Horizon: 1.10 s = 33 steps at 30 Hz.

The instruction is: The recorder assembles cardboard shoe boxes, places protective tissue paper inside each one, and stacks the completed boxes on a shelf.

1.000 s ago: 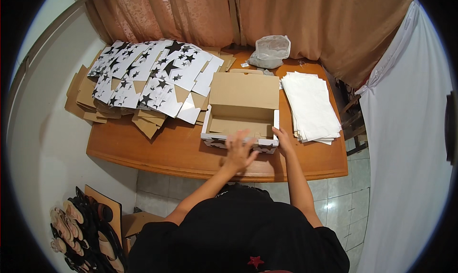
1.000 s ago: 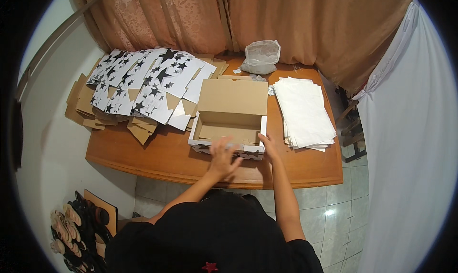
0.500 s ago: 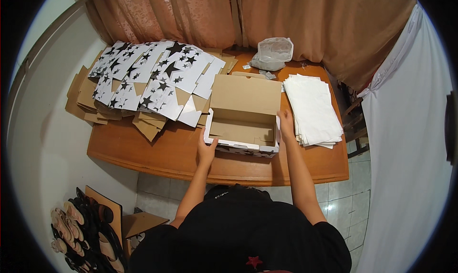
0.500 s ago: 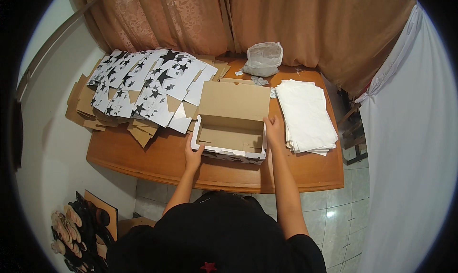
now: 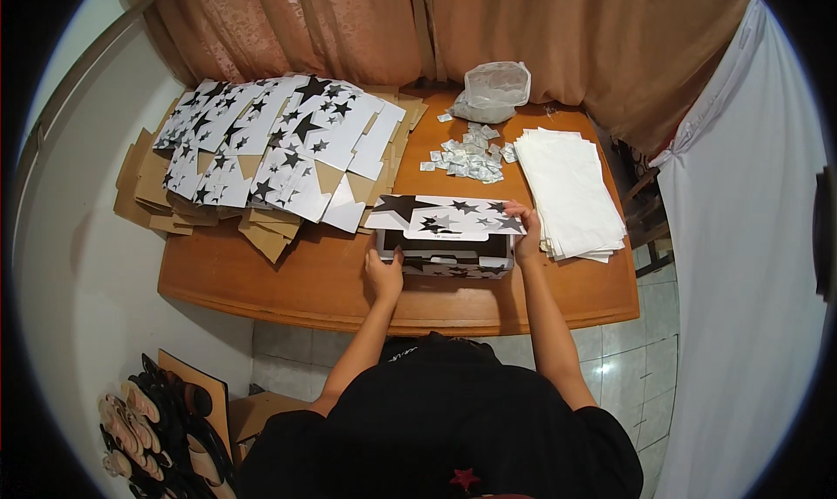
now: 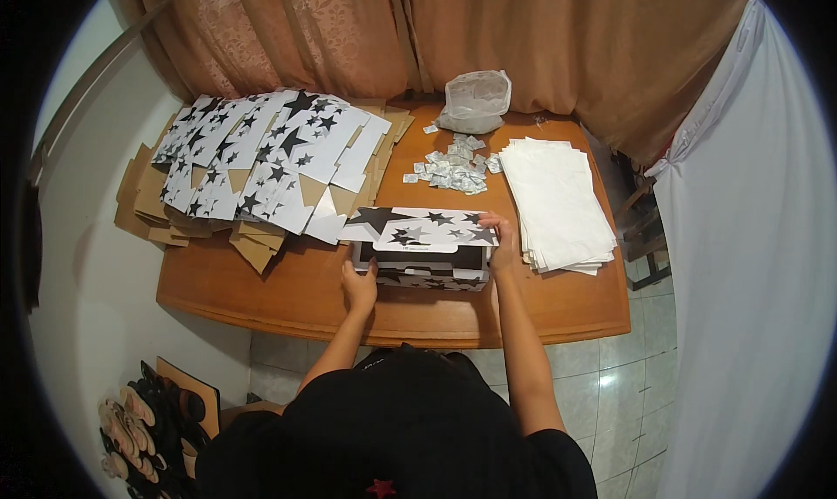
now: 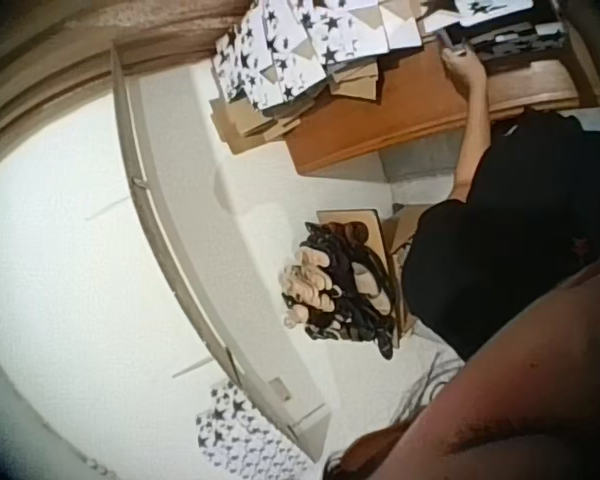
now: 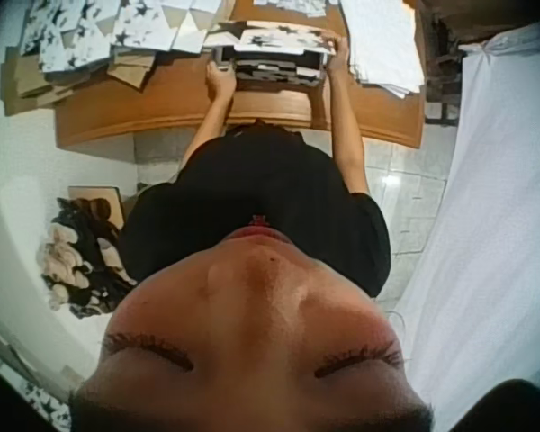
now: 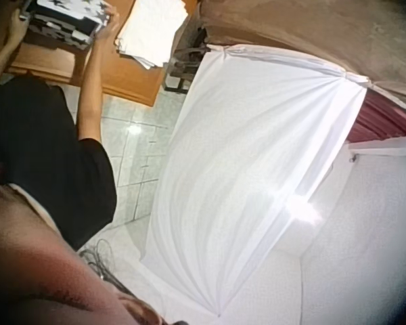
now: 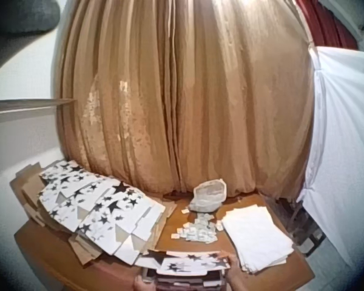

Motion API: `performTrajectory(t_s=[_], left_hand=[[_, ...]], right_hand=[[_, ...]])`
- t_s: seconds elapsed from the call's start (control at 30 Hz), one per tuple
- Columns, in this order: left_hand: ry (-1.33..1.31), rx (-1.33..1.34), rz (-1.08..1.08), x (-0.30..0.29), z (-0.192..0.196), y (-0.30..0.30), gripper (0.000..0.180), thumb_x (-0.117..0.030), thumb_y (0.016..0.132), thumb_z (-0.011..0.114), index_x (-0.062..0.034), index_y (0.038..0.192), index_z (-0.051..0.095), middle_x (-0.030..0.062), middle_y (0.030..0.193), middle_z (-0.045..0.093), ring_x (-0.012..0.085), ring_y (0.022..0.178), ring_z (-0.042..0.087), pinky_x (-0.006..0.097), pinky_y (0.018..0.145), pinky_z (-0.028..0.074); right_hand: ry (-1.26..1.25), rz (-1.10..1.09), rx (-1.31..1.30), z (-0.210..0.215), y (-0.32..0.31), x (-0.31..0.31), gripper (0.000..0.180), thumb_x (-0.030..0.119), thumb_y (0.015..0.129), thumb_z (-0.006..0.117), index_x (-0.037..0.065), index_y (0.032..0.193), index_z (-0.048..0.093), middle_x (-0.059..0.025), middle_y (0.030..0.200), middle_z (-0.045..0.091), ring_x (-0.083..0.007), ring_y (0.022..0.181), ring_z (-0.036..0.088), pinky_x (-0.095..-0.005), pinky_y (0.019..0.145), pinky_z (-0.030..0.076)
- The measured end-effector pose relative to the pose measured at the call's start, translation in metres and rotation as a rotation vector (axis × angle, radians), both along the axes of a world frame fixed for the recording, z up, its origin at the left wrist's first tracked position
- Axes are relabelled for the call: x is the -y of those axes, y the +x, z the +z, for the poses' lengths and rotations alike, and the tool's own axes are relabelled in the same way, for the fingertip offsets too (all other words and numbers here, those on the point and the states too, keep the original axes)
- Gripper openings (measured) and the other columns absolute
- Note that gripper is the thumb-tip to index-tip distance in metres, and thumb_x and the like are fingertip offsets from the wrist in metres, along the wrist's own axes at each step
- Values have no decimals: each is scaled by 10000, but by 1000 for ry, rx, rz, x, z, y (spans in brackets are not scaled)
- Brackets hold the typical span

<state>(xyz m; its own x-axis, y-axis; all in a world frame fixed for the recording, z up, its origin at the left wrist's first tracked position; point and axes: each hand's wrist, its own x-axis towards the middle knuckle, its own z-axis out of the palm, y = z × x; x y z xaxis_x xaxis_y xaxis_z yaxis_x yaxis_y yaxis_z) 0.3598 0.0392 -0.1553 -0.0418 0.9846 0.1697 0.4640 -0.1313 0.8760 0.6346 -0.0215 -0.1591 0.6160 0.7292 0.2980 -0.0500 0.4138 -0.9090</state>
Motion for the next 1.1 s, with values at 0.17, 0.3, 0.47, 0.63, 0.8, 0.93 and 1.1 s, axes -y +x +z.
performTrajectory(t_s=[0.17, 0.3, 0.47, 0.63, 0.8, 0.93, 1.1], left_hand=[[45, 73, -30, 1, 5, -5, 556, -158, 755, 659, 23, 1229, 432, 228, 1154, 514, 382, 1057, 503, 399, 882, 402], [190, 67, -136, -6, 12, -16, 476, -178, 765, 639, 7, 1167, 466, 228, 1243, 435, 384, 1125, 446, 397, 917, 386], [406, -135, -243, -43, 42, -9, 486, -222, 784, 619, -22, 1202, 474, 209, 1362, 292, 386, 1234, 307, 437, 977, 327], [263, -12, -405, -97, 44, 15, 589, -288, 795, 614, -200, 1333, 389, 251, 1391, 220, 416, 1280, 233, 466, 1013, 279], [-133, -398, -377, -117, 38, 45, 768, -478, 750, 607, -273, 1401, 255, 257, 1440, 101, 474, 1315, 68, 608, 1002, 187], [-224, -691, -360, -117, 45, 62, 743, -481, 752, 597, -212, 1382, 308, 258, 1446, 76, 451, 1332, 8, 625, 1012, 107], [-62, -780, -297, -80, 60, 99, 661, -450, 744, 604, -128, 1296, 434, 242, 1456, 51, 433, 1338, -65, 648, 1003, 32]], right_hand=[[-3, -33, 93, 31, -31, 38, 657, 495, 850, 465, -10, 1266, 405, -162, 1295, 410, -265, 1220, 377, -361, 1023, 263], [-170, -187, 180, 32, -36, 47, 570, 368, 836, 572, 47, 1269, 387, -137, 1190, 470, -212, 1054, 460, -356, 903, 381], [-346, -441, 10, 1, 8, 49, 480, 313, 816, 603, 41, 1182, 451, -144, 1147, 467, -249, 1021, 463, -388, 863, 389], [-958, -728, 672, -1, 31, 57, 526, 217, 702, 667, 48, 1162, 478, -164, 1143, 468, -343, 1088, 413, -467, 946, 320], [-1224, -676, 980, -6, 51, 69, 423, 187, 712, 649, 60, 1098, 532, -127, 1126, 490, -298, 1079, 440, -509, 957, 317], [-1279, -672, 1208, -10, 61, 75, 144, 146, 749, 608, 71, 872, 620, -90, 983, 571, -266, 970, 515, -535, 933, 336], [-1094, -780, 1285, -7, 70, 78, 84, 153, 766, 596, 82, 744, 636, -64, 796, 610, -256, 841, 557, -517, 920, 352]])
